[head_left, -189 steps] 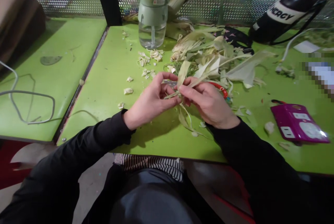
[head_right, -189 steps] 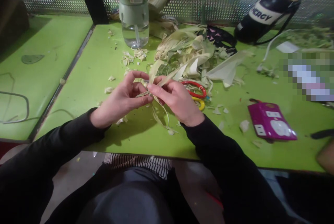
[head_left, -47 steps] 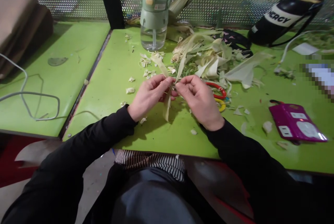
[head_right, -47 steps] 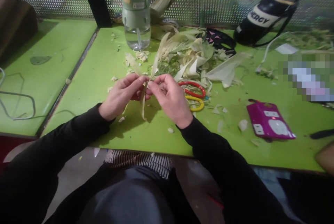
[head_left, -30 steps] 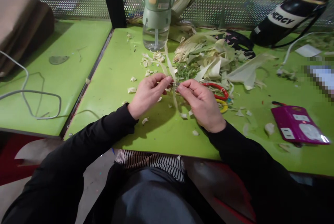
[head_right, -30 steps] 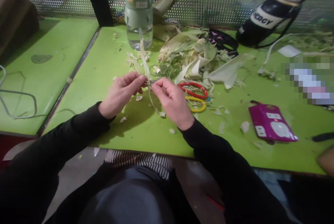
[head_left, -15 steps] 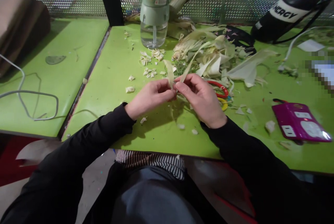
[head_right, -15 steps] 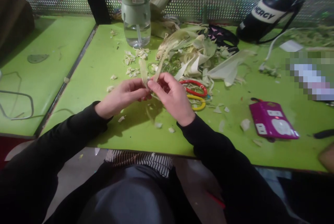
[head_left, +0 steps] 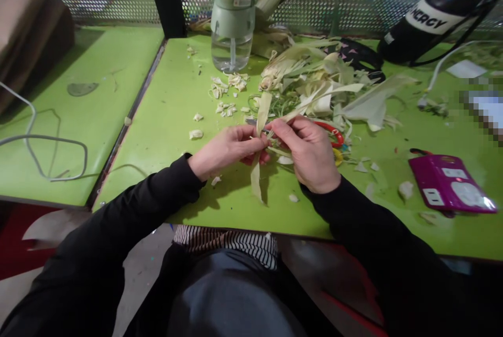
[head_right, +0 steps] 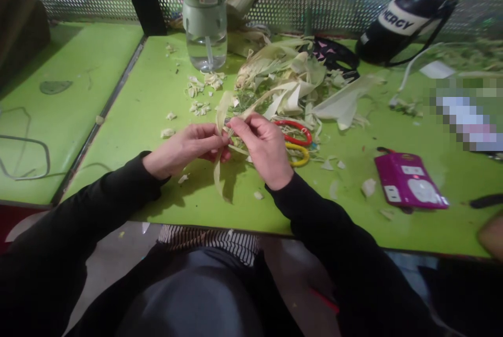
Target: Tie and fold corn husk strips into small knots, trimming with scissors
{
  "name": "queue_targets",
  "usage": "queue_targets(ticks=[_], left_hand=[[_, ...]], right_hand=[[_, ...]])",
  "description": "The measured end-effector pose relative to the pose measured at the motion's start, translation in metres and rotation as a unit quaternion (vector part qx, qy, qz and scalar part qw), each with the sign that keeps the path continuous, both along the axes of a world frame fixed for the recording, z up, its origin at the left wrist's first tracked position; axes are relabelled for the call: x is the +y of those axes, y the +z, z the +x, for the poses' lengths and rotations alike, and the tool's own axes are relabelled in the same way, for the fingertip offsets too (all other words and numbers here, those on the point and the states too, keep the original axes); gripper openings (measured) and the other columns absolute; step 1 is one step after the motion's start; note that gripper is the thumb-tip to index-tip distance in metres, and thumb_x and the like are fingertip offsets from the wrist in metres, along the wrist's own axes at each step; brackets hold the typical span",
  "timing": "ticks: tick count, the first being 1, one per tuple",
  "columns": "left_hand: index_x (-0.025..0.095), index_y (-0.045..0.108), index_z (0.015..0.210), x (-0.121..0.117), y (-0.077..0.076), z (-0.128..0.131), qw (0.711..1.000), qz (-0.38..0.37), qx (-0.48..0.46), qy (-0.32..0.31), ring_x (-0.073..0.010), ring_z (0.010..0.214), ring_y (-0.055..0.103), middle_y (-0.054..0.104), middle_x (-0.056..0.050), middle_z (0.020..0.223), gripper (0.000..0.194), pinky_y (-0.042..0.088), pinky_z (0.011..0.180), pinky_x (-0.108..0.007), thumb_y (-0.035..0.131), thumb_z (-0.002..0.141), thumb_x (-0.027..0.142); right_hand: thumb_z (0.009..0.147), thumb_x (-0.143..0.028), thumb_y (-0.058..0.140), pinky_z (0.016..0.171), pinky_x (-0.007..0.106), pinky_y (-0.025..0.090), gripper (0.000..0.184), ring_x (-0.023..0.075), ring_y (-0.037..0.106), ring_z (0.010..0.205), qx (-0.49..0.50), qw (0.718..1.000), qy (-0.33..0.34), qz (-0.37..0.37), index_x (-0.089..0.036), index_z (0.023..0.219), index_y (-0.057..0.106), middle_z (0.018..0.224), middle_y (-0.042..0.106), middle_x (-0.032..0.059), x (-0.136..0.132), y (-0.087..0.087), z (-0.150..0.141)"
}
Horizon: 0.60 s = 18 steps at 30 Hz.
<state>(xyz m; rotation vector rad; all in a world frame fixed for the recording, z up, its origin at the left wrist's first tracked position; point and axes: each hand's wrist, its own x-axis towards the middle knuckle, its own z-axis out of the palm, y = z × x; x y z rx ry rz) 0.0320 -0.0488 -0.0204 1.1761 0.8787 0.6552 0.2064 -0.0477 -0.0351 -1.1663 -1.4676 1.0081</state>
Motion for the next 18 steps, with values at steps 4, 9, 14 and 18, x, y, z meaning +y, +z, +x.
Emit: queue_targets(ticks=[4,9,14,18], left_hand=[[0.012,0.065,0.079,-0.0001,0.0031,0.0016,1.0,-0.029,0.011,-0.003,-0.0069,0.063,0.063,0.072,-0.003,0.074,0.012,0.051,0.065,-0.021,0.059,0.089,0.011],[0.013,0.066,0.079,0.0006,0.0071,0.0038,0.99,-0.126,-0.038,0.044,-0.0081,0.068,0.068,0.073,-0.003,0.075,0.019,0.055,0.072,-0.023,0.052,0.09,0.005],[0.014,0.065,0.077,-0.0011,0.0054,0.0049,0.99,-0.127,-0.055,0.04,-0.0064,0.065,0.065,0.068,0.0,0.068,0.016,0.05,0.066,-0.018,0.059,0.091,0.013],[0.013,0.064,0.077,-0.0026,0.0019,0.0044,0.995,-0.089,-0.035,0.018,-0.0033,0.054,0.052,0.064,0.003,0.066,0.013,0.042,0.059,-0.017,0.062,0.09,0.013]], right_hand=[[0.083,-0.045,0.075,0.065,0.03,0.05,0.025,0.014,0.06,0.068,-0.002,0.997,0.065,-0.043,-0.021,0.082,0.073,0.072,0.066,-0.0004,-0.0014,0.0099,-0.0002],[0.084,-0.034,0.072,0.061,0.028,0.047,0.014,0.0111,0.054,0.061,0.04,0.996,0.042,-0.063,-0.021,0.08,0.068,0.071,0.063,-0.0028,0.0,0.0102,0.0003],[0.085,-0.032,0.07,0.059,0.029,0.044,0.013,0.0123,0.054,0.063,0.062,0.993,0.054,-0.082,-0.02,0.08,0.066,0.072,0.062,-0.0015,0.0015,0.0071,-0.0001],[0.084,-0.027,0.07,0.058,0.028,0.04,0.013,0.0107,0.049,0.061,0.046,0.997,0.031,-0.055,-0.021,0.075,0.063,0.069,0.057,-0.0034,0.0,0.0038,-0.0016]])
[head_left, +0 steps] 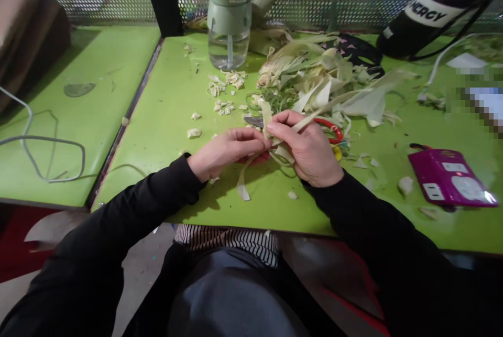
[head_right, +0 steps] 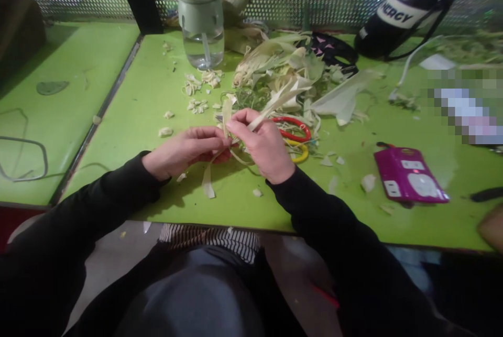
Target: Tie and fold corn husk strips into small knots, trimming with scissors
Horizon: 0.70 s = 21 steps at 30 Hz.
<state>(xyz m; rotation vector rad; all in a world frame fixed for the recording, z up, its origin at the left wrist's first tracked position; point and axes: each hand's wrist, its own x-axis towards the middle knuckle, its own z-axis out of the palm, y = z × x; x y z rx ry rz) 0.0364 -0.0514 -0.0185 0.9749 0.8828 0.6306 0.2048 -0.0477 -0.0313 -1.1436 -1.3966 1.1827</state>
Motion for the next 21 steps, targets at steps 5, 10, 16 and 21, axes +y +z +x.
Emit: queue_targets(ticks=[5,10,16,21], left_hand=[[0.012,0.063,0.075,-0.001,-0.004,0.001,1.0,-0.015,-0.015,-0.018,-0.0038,0.053,0.052,0.063,0.002,0.063,0.016,0.038,0.056,-0.017,0.059,0.09,0.009],[0.013,0.062,0.079,-0.004,-0.001,0.004,0.999,-0.033,-0.026,0.019,-0.0062,0.06,0.063,0.069,0.0,0.067,0.014,0.046,0.065,-0.019,0.061,0.092,0.013],[0.012,0.065,0.091,-0.001,0.009,0.003,0.99,-0.04,-0.054,0.123,-0.0105,0.071,0.07,0.075,-0.007,0.08,0.019,0.055,0.079,-0.026,0.048,0.098,0.015],[0.014,0.061,0.082,-0.001,0.009,0.003,0.989,-0.035,-0.057,0.135,-0.01,0.067,0.069,0.075,-0.004,0.076,0.016,0.055,0.075,-0.025,0.051,0.093,0.01]], right_hand=[[0.085,-0.029,0.071,0.058,0.027,0.039,0.012,0.0107,0.047,0.062,-0.003,0.999,-0.005,0.032,-0.022,0.076,0.065,0.071,0.055,-0.0037,-0.001,-0.008,-0.001],[0.087,-0.044,0.071,0.062,0.029,0.045,0.022,0.0128,0.053,0.066,-0.039,0.999,0.014,0.026,-0.024,0.083,0.066,0.077,0.06,-0.0014,0.003,-0.003,0.004],[0.09,-0.069,0.054,0.067,0.032,0.047,0.048,0.0169,0.06,0.073,-0.18,0.982,0.011,0.054,-0.022,0.085,0.065,0.081,0.068,0.003,0.005,0.012,0.01],[0.088,-0.061,0.063,0.062,0.03,0.046,0.04,0.0171,0.062,0.068,-0.256,0.959,0.013,0.124,-0.022,0.082,0.068,0.075,0.072,0.0023,0.003,0.014,0.009]])
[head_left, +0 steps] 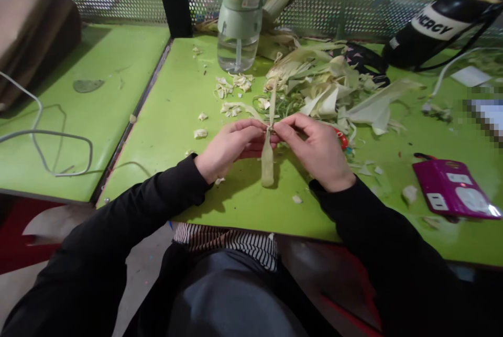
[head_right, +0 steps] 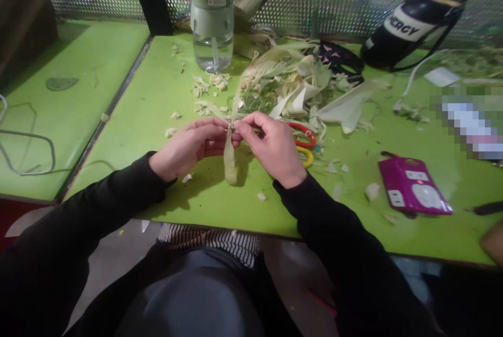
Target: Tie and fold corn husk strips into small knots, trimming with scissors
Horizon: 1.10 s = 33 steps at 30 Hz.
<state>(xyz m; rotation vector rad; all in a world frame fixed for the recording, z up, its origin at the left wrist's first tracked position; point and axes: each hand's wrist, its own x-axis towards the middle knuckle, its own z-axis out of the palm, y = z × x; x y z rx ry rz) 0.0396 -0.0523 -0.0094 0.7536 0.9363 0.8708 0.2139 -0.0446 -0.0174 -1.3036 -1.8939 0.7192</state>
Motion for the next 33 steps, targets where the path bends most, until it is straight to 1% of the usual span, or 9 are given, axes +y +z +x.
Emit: queue_targets(ticks=[5,8,10,11,16,22,27,30,33], left_hand=[[0.013,0.068,0.085,-0.001,-0.006,-0.001,0.999,0.036,0.001,-0.029,-0.011,0.068,0.068,0.076,-0.008,0.082,0.028,0.056,0.077,-0.027,0.059,0.096,0.036],[0.012,0.07,0.086,0.0,-0.01,-0.001,0.999,0.049,0.003,-0.014,-0.0101,0.068,0.068,0.075,-0.007,0.08,0.029,0.055,0.076,-0.025,0.061,0.095,0.038],[0.013,0.069,0.087,0.002,-0.011,-0.001,0.998,0.056,-0.01,0.015,-0.0088,0.069,0.068,0.075,-0.005,0.079,0.022,0.055,0.077,-0.023,0.061,0.096,0.031],[0.013,0.068,0.087,0.003,-0.012,-0.001,0.998,0.061,-0.018,0.03,-0.0082,0.07,0.068,0.075,-0.004,0.079,0.017,0.055,0.078,-0.023,0.062,0.095,0.027],[0.013,0.067,0.087,0.004,-0.015,0.0,0.994,0.078,-0.054,0.049,-0.0077,0.074,0.069,0.075,-0.002,0.081,0.007,0.054,0.087,-0.024,0.062,0.092,0.012],[0.012,0.066,0.081,-0.001,-0.015,0.003,0.994,0.069,-0.063,0.054,-0.0056,0.069,0.064,0.07,0.001,0.075,0.008,0.053,0.081,-0.021,0.066,0.088,0.009],[0.013,0.066,0.081,-0.005,-0.007,0.002,0.994,0.082,-0.038,0.055,-0.0039,0.062,0.059,0.066,0.003,0.072,0.009,0.051,0.07,-0.017,0.065,0.09,0.013],[0.014,0.068,0.091,-0.005,-0.003,0.0,0.995,0.059,-0.051,0.054,-0.006,0.066,0.064,0.069,0.001,0.076,0.011,0.053,0.073,-0.019,0.058,0.091,0.008],[0.014,0.069,0.101,-0.002,-0.003,-0.003,0.996,0.054,-0.053,0.045,-0.0092,0.078,0.069,0.074,-0.002,0.087,0.016,0.054,0.083,-0.023,0.061,0.088,0.007]], right_hand=[[0.092,-0.052,0.062,0.064,0.032,0.047,0.03,0.018,0.062,0.068,-0.016,0.999,-0.005,0.049,-0.023,0.083,0.067,0.076,0.071,0.0025,0.0,-0.001,0.0],[0.09,-0.045,0.067,0.074,0.038,0.049,0.023,0.0232,0.064,0.085,-0.065,0.976,-0.053,0.202,-0.023,0.084,0.066,0.088,0.071,0.0068,-0.003,-0.003,-0.001],[0.089,-0.041,0.069,0.076,0.039,0.048,0.023,0.024,0.062,0.084,-0.112,0.95,-0.056,0.286,-0.021,0.079,0.065,0.084,0.07,0.0076,-0.005,-0.005,-0.002],[0.089,-0.04,0.069,0.073,0.039,0.047,0.023,0.0232,0.062,0.079,-0.134,0.945,-0.041,0.296,-0.021,0.077,0.065,0.08,0.069,0.007,-0.007,-0.006,-0.003],[0.092,-0.025,0.062,0.062,0.032,0.042,0.02,0.0177,0.057,0.068,-0.157,0.966,0.017,0.205,-0.02,0.073,0.059,0.072,0.064,0.0034,-0.013,-0.007,-0.008],[0.089,-0.018,0.057,0.061,0.03,0.037,0.026,0.0144,0.047,0.062,-0.128,0.971,0.1,0.175,-0.022,0.065,0.047,0.063,0.049,-0.0017,-0.017,0.003,-0.006],[0.09,-0.02,0.055,0.062,0.03,0.04,0.023,0.015,0.051,0.063,-0.108,0.971,0.175,0.124,-0.022,0.067,0.052,0.065,0.058,-0.0004,-0.021,0.003,-0.01],[0.092,-0.024,0.055,0.062,0.032,0.04,0.022,0.0159,0.052,0.063,-0.103,0.98,0.112,0.131,-0.023,0.07,0.053,0.067,0.059,0.0008,-0.024,0.002,-0.012],[0.093,-0.029,0.057,0.06,0.033,0.039,0.027,0.017,0.05,0.063,-0.108,0.983,0.043,0.145,-0.025,0.067,0.05,0.067,0.057,0.0016,-0.024,0.004,-0.012]])
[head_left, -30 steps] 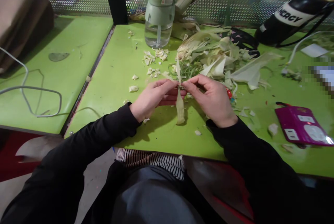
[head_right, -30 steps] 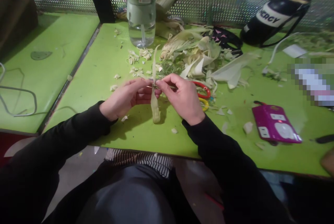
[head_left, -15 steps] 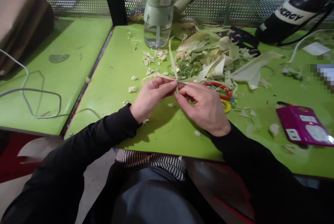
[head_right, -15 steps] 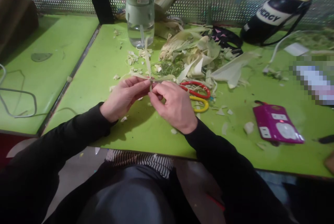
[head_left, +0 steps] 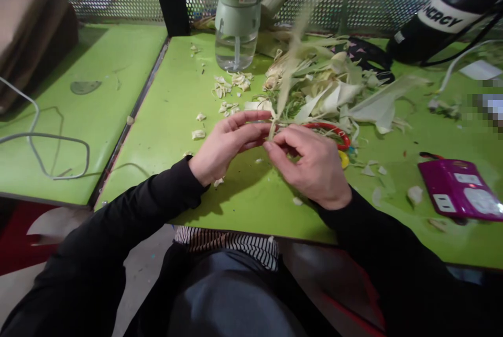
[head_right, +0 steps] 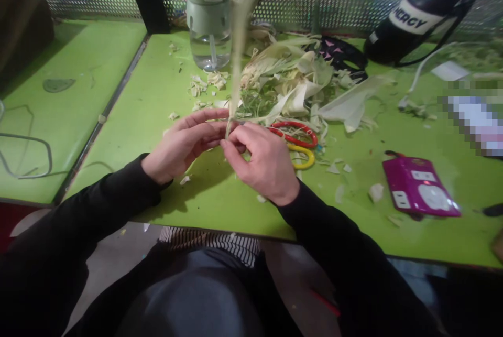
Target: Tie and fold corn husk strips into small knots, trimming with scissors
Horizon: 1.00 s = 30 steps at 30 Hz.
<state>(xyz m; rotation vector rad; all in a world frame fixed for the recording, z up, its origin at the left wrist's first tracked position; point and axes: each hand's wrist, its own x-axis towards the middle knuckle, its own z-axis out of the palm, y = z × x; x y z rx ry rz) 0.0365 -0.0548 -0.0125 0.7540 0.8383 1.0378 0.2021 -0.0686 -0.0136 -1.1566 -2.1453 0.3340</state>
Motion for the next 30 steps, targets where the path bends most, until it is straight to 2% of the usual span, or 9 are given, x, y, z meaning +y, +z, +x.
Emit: queue_targets(ticks=[6,10,13,17,20,23,26,28,30], left_hand=[[0.013,0.069,0.099,0.004,-0.004,-0.003,1.0,0.003,0.006,-0.021,-0.0088,0.08,0.069,0.073,-0.003,0.089,0.012,0.054,0.086,-0.024,0.066,0.088,0.014],[0.014,0.059,0.105,0.002,-0.003,-0.001,0.999,0.014,0.022,-0.034,-0.0074,0.071,0.066,0.071,0.001,0.083,0.023,0.053,0.079,-0.024,0.071,0.085,0.014],[0.016,0.053,0.113,0.0,-0.003,0.0,0.998,0.043,0.04,-0.025,-0.0082,0.069,0.064,0.069,0.002,0.078,0.034,0.051,0.075,-0.024,0.068,0.084,0.006],[0.014,0.055,0.101,0.001,-0.004,0.002,0.999,0.033,0.034,-0.021,-0.0064,0.064,0.059,0.065,0.003,0.073,0.021,0.047,0.068,-0.021,0.064,0.086,0.004],[0.014,0.058,0.094,0.002,-0.005,0.001,0.999,0.017,0.014,-0.039,-0.0049,0.06,0.056,0.063,0.004,0.073,0.013,0.044,0.063,-0.02,0.067,0.086,0.008],[0.014,0.062,0.089,0.003,-0.004,0.0,0.998,0.017,0.012,-0.057,-0.0049,0.062,0.058,0.065,0.003,0.078,0.009,0.045,0.063,-0.02,0.067,0.086,0.008],[0.014,0.062,0.085,0.003,-0.004,-0.001,0.998,-0.004,-0.004,-0.057,-0.0066,0.069,0.064,0.069,0.001,0.081,0.008,0.05,0.072,-0.021,0.064,0.088,0.007],[0.014,0.061,0.084,0.004,-0.003,-0.001,0.998,-0.028,-0.028,-0.049,-0.0077,0.074,0.068,0.072,-0.001,0.083,0.01,0.053,0.079,-0.023,0.061,0.09,0.007],[0.014,0.06,0.083,0.004,-0.002,0.0,0.997,-0.047,-0.049,-0.042,-0.0082,0.075,0.07,0.074,-0.002,0.084,0.011,0.054,0.08,-0.023,0.061,0.091,0.006]], right_hand=[[0.093,-0.026,0.055,0.059,0.032,0.038,0.03,0.0158,0.045,0.059,-0.017,0.996,0.021,0.087,-0.024,0.064,0.047,0.062,0.05,0.0004,0.005,0.001,0.004],[0.091,-0.021,0.051,0.06,0.033,0.039,0.029,0.0171,0.044,0.062,-0.109,0.983,0.06,0.135,-0.023,0.062,0.051,0.061,0.053,0.0019,0.008,-0.001,0.006],[0.091,-0.019,0.049,0.063,0.035,0.04,0.027,0.0194,0.047,0.067,-0.163,0.972,0.088,0.143,-0.022,0.067,0.059,0.066,0.06,0.0042,0.01,-0.003,0.008],[0.093,-0.021,0.049,0.065,0.036,0.041,0.026,0.0212,0.05,0.071,-0.182,0.968,0.093,0.149,-0.022,0.074,0.066,0.072,0.066,0.0057,0.012,-0.006,0.008],[0.096,-0.028,0.051,0.066,0.037,0.042,0.025,0.0217,0.052,0.072,-0.166,0.972,0.099,0.133,-0.023,0.076,0.066,0.076,0.068,0.0065,0.013,-0.005,0.009],[0.094,-0.036,0.058,0.066,0.037,0.043,0.025,0.0205,0.052,0.069,-0.101,0.984,0.115,0.096,-0.025,0.072,0.062,0.072,0.066,0.0041,0.012,-0.001,0.01],[0.096,-0.037,0.056,0.07,0.039,0.043,0.028,0.0206,0.053,0.069,-0.02,0.993,0.016,0.113,-0.026,0.071,0.058,0.07,0.064,0.0033,0.012,0.004,0.013],[0.099,-0.035,0.052,0.076,0.042,0.044,0.022,0.0229,0.057,0.077,-0.003,0.993,-0.054,0.109,-0.025,0.081,0.062,0.08,0.068,0.0056,0.013,0.007,0.014],[0.099,-0.035,0.051,0.081,0.044,0.045,0.019,0.0258,0.06,0.088,-0.015,0.996,-0.055,0.066,-0.023,0.093,0.064,0.092,0.072,0.0082,0.016,0.008,0.015]])
